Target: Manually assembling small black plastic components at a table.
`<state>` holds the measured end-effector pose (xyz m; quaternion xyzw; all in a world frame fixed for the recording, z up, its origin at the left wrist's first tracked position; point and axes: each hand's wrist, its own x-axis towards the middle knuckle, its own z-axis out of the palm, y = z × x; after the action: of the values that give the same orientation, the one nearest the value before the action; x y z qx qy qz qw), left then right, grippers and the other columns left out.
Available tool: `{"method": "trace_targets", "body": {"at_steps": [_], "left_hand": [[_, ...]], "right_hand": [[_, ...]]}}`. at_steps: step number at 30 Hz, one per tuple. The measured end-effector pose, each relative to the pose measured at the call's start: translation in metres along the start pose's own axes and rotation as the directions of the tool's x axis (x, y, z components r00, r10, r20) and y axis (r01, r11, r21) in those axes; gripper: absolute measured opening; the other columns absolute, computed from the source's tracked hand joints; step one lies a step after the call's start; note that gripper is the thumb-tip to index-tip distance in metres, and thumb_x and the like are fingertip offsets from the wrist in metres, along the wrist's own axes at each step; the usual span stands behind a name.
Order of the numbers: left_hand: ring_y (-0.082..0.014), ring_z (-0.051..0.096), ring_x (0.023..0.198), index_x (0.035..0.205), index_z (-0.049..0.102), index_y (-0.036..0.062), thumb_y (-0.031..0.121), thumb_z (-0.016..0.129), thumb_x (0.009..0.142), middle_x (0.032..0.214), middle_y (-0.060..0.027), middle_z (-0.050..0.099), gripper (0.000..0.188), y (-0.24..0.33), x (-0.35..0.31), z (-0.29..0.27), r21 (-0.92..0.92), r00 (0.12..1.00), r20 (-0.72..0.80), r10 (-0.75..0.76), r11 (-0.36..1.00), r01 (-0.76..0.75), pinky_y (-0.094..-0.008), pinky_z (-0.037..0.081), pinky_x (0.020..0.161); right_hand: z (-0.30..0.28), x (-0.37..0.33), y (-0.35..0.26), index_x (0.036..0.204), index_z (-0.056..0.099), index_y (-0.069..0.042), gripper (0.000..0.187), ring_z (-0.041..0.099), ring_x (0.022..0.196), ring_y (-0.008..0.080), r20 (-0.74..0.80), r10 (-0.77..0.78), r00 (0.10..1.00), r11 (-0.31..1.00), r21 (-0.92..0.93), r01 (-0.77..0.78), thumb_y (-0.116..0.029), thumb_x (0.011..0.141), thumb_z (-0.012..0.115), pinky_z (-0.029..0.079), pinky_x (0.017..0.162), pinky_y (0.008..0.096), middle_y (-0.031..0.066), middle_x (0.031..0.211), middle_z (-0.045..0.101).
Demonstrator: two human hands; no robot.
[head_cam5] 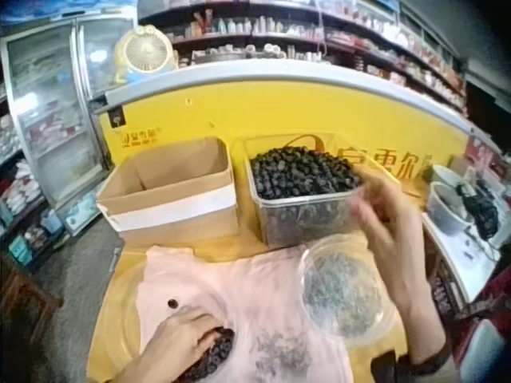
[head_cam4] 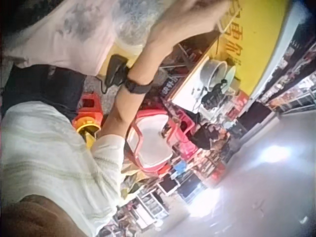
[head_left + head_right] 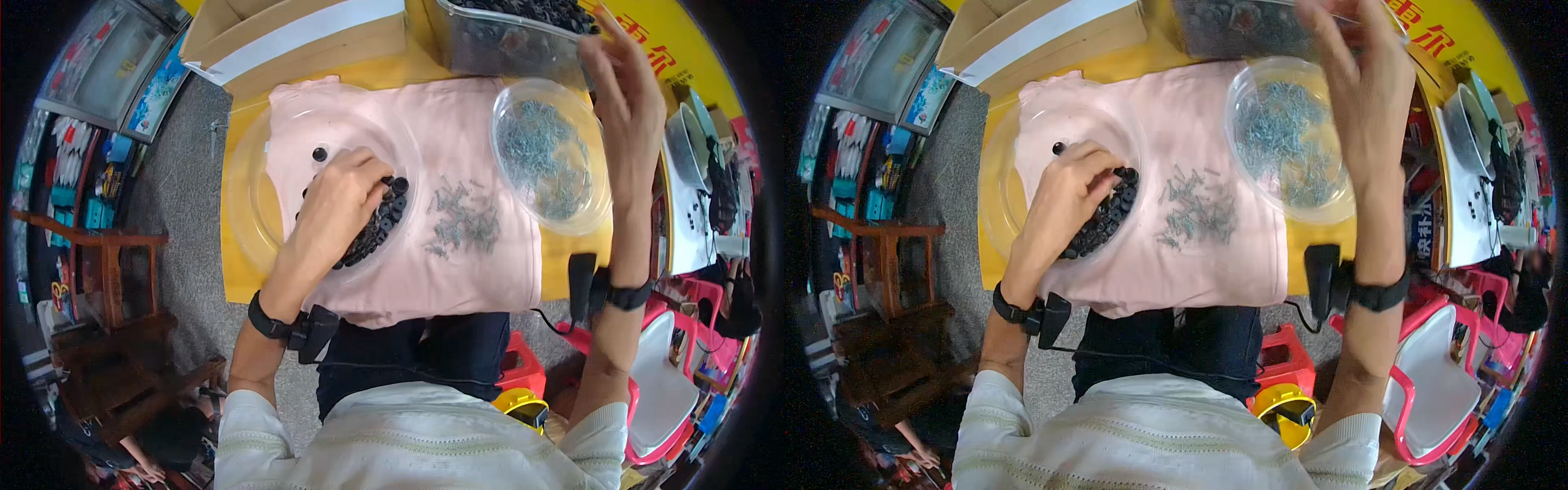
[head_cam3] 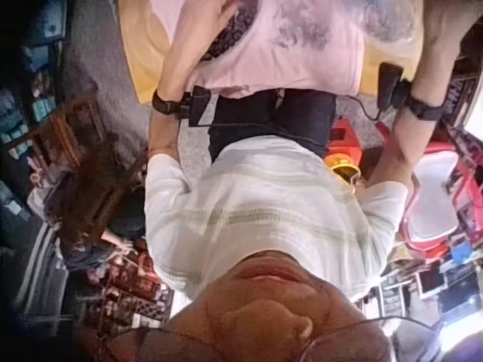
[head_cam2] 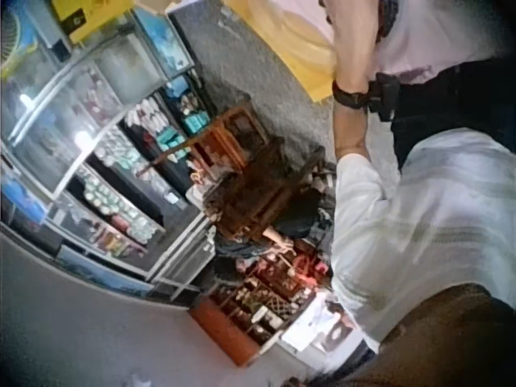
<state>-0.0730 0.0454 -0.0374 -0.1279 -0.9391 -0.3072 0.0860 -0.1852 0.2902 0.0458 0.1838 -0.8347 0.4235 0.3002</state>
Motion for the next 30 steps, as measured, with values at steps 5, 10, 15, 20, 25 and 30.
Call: {"method": "trace_targets", "body": {"at_steps": [5, 10, 15, 20, 25, 30], "left_hand": [[-0.0289, 0.06, 0.077, 0.089, 0.062, -0.001, -0.001, 0.067, 0.072, 0.085, -0.0136, 0.06, 0.017, 0.003, -0.002, -0.004, 0.009, 0.999, -0.047, -0.013, 1.0, 0.014, -0.0331, 0.047, 0.069], [-0.0199, 0.06, 0.074, 0.088, 0.062, 0.0004, -0.001, 0.07, 0.07, 0.086, -0.0098, 0.061, 0.019, 0.029, -0.025, -0.011, -0.016, 0.974, -0.226, 0.01, 1.0, -0.014, -0.028, 0.047, 0.065], [-0.0198, 0.061, 0.082, 0.092, 0.068, 0.0056, -0.004, 0.073, 0.067, 0.09, -0.0081, 0.061, 0.028, 0.073, -0.065, -0.002, -0.36, 0.973, -0.212, 0.086, 0.919, -0.16, -0.0288, 0.05, 0.071], [-0.0174, 0.061, 0.082, 0.095, 0.068, 0.0055, -0.002, 0.074, 0.069, 0.091, -0.0072, 0.061, 0.028, 0.085, -0.097, 0.023, -0.522, 0.983, -0.182, 0.016, 0.846, -0.111, -0.0277, 0.05, 0.069], [-0.0134, 0.059, 0.076, 0.098, 0.065, 0.0017, -0.005, 0.072, 0.07, 0.094, -0.0072, 0.062, 0.03, 0.095, -0.095, 0.033, -0.546, 0.992, -0.091, -0.087, 0.838, 0.024, -0.0249, 0.048, 0.066], [-0.0187, 0.06, 0.07, 0.095, 0.063, -0.0016, -0.006, 0.064, 0.076, 0.088, -0.0118, 0.061, 0.02, 0.074, -0.071, 0.048, -0.224, 0.986, -0.167, -0.009, 0.974, -0.03, -0.0272, 0.048, 0.062]], "right_hand": [[-0.015, -0.084, -0.021, 0.111, 0.063, -0.005, 0.027, 0.05, 0.068, 0.0053, 0.246, 0.202, 0.948, 0.955, 0.167, -0.247, -0.006, 0.084, 0.064, 0.041, 0.054, 0.0191, 0.0015, 0.083, 0.063], [-0.008, -0.154, -0.051, 0.113, 0.062, -0.004, 0.03, 0.049, 0.07, 0.0047, 0.472, 0.363, 0.803, 0.767, 0.338, -0.545, -0.003, 0.084, 0.064, 0.04, 0.053, 0.0188, 0.0008, 0.083, 0.061], [-0.01, -0.187, -0.07, 0.109, 0.063, -0.003, 0.024, 0.055, 0.07, 0.0045, 0.703, 0.399, 0.589, 0.215, 0.553, -0.805, -0.014, 0.088, 0.063, 0.046, 0.056, 0.0183, 0.0004, 0.09, 0.064], [-0.028, -0.214, -0.065, 0.101, 0.064, -0.002, 0.019, 0.057, 0.062, 0.0074, 0.816, 0.363, 0.449, -0.023, 0.489, -0.872, -0.015, 0.087, 0.064, 0.047, 0.055, 0.0191, 0.0038, 0.086, 0.065], [-0.041, -0.22, -0.057, 0.096, 0.065, -0.002, 0.015, 0.057, 0.062, 0.0077, 0.732, 0.49, 0.473, 0.085, 0.5, -0.862, -0.009, 0.083, 0.067, 0.048, 0.054, 0.0205, 0.0034, 0.082, 0.065], [-0.046, -0.214, -0.051, 0.095, 0.064, -0.002, 0.016, 0.058, 0.064, 0.0096, 0.446, 0.491, 0.748, 0.73, 0.259, -0.633, -0.004, 0.08, 0.066, 0.048, 0.055, 0.0235, 0.0059, 0.08, 0.064]]}}
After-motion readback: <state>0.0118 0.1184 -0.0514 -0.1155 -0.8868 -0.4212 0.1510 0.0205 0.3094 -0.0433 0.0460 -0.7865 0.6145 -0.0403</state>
